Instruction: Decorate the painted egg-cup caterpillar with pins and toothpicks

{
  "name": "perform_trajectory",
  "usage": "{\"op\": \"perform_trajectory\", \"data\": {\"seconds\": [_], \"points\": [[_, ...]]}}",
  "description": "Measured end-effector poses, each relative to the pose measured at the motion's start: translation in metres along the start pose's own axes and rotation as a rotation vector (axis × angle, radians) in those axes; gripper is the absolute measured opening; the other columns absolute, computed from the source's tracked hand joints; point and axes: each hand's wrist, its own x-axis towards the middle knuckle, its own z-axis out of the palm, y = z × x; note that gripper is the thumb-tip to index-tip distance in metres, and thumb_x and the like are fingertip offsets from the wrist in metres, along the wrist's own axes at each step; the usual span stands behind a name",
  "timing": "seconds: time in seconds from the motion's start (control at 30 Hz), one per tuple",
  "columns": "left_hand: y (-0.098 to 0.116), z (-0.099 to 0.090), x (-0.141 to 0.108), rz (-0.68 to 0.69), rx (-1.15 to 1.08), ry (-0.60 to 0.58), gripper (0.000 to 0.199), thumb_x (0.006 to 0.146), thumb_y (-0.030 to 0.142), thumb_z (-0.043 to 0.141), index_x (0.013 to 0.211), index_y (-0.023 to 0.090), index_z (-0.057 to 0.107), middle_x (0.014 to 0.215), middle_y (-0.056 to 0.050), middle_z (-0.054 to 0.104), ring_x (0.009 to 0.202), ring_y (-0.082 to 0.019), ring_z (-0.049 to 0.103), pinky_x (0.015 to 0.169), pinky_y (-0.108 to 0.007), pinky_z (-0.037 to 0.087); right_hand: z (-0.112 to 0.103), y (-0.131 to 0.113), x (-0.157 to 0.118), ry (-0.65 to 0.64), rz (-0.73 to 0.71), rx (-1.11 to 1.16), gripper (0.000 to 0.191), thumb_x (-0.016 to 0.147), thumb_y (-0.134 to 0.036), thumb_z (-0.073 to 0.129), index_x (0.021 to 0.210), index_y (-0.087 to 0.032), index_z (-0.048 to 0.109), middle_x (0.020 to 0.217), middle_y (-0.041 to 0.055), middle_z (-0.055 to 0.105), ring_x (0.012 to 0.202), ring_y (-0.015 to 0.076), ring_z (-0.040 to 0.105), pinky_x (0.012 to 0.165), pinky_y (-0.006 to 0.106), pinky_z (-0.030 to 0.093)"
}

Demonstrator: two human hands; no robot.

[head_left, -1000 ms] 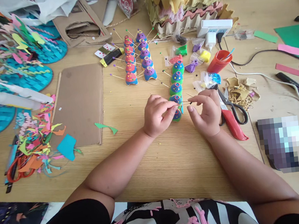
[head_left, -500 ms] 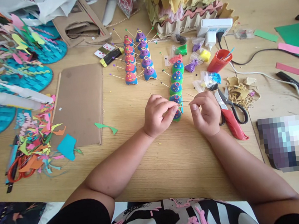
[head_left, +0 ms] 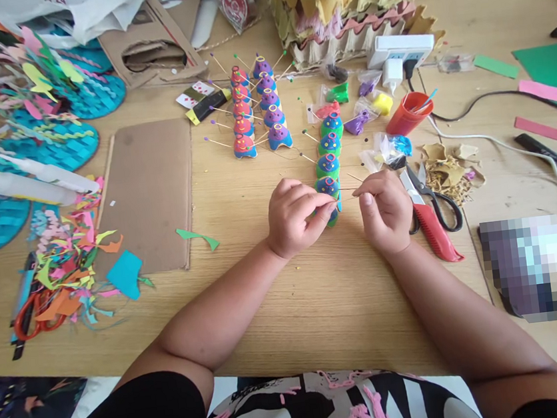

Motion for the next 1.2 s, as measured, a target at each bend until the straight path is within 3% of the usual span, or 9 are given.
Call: {"op": "perform_trajectory", "data": {"seconds": [0.3,0.5,0.67,0.73,0.8,0.93,1.1,1.2], "points": [[0.000,-0.001,-0.002,-0.063,0.089,-0.034,0.016,0.103,0.035,0.063,0.095,0.025,0.073,0.075,0.001,0.074,0.073,-0.017,0.064,0.082,-0.038,0.047,0.000,0.001,-0.001,-0.001,0.020,-0.040,0.017,0.103,-0.035,0.058,0.090,-0.026,0.064,0.077,0.0010,0.064,0.070,0.0187,0.059,0.067,0.038,0.047],[0.000,-0.001,-0.002,0.005,0.072,0.043,0.006,0.099,0.028,0.068,0.096,0.025,0.071,0.078,0.001,0.075,0.072,-0.016,0.063,0.081,-0.036,0.047,0.000,0.000,-0.001,-0.015,0.021,-0.047,0.020,0.104,-0.037,0.055,0.090,-0.025,0.063,0.077,0.0015,0.063,0.070,0.0181,0.058,0.066,0.038,0.047],[0.002,-0.004,-0.004,-0.034,0.077,0.022,0.014,0.101,0.036,0.064,0.098,0.025,0.072,0.079,0.000,0.073,0.078,-0.018,0.063,0.084,-0.038,0.046,0.000,0.000,-0.001,-0.030,0.004,0.014,0.009,0.100,-0.031,0.061,0.094,-0.025,0.064,0.078,-0.0001,0.061,0.069,0.0162,0.056,0.063,0.035,0.044],[0.001,-0.005,-0.005,-0.089,0.088,0.048,0.026,0.104,0.045,0.054,0.105,0.025,0.071,0.086,-0.003,0.073,0.086,-0.020,0.064,0.091,-0.041,0.046,0.001,0.002,-0.001,0.028,0.023,0.018,0.010,0.101,-0.028,0.060,0.091,-0.025,0.062,0.077,-0.0007,0.059,0.069,0.0161,0.054,0.065,0.036,0.043],[-0.001,-0.006,-0.007,-0.188,0.111,0.145,0.035,0.107,0.050,0.045,0.114,0.024,0.068,0.099,-0.006,0.072,0.098,-0.023,0.065,0.098,-0.044,0.045,0.002,0.005,-0.001,0.144,0.065,0.021,0.014,0.102,-0.030,0.059,0.089,-0.026,0.060,0.077,-0.0010,0.056,0.070,0.0169,0.052,0.067,0.037,0.042],[-0.007,-0.003,-0.010,-0.306,0.116,0.331,0.030,0.109,0.045,0.039,0.117,0.025,0.060,0.109,-0.007,0.064,0.110,-0.023,0.060,0.101,-0.043,0.048,0.003,0.012,-0.001,0.307,0.138,-0.011,0.020,0.103,-0.036,0.057,0.085,-0.027,0.055,0.078,-0.0002,0.051,0.072,0.0196,0.051,0.068,0.039,0.041],[-0.004,-0.001,-0.010,-0.242,0.197,0.199,0.029,0.105,0.048,0.048,0.111,0.025,0.065,0.112,-0.011,0.060,0.115,-0.027,0.056,0.107,-0.049,0.046,0.001,0.008,-0.001,0.216,0.100,-0.050,0.018,0.102,-0.034,0.059,0.085,-0.027,0.058,0.079,0.0011,0.054,0.076,0.0211,0.052,0.072,0.041,0.044],[0.000,-0.001,-0.010,-0.203,0.180,0.087,0.034,0.101,0.053,0.054,0.109,0.027,0.073,0.121,-0.012,0.059,0.128,-0.032,0.049,0.119,-0.057,0.036,0.001,0.001,-0.001,0.111,0.043,-0.049,0.014,0.100,-0.030,0.060,0.087,-0.026,0.061,0.080,0.0021,0.056,0.078,0.0213,0.055,0.071,0.041,0.046]]}}
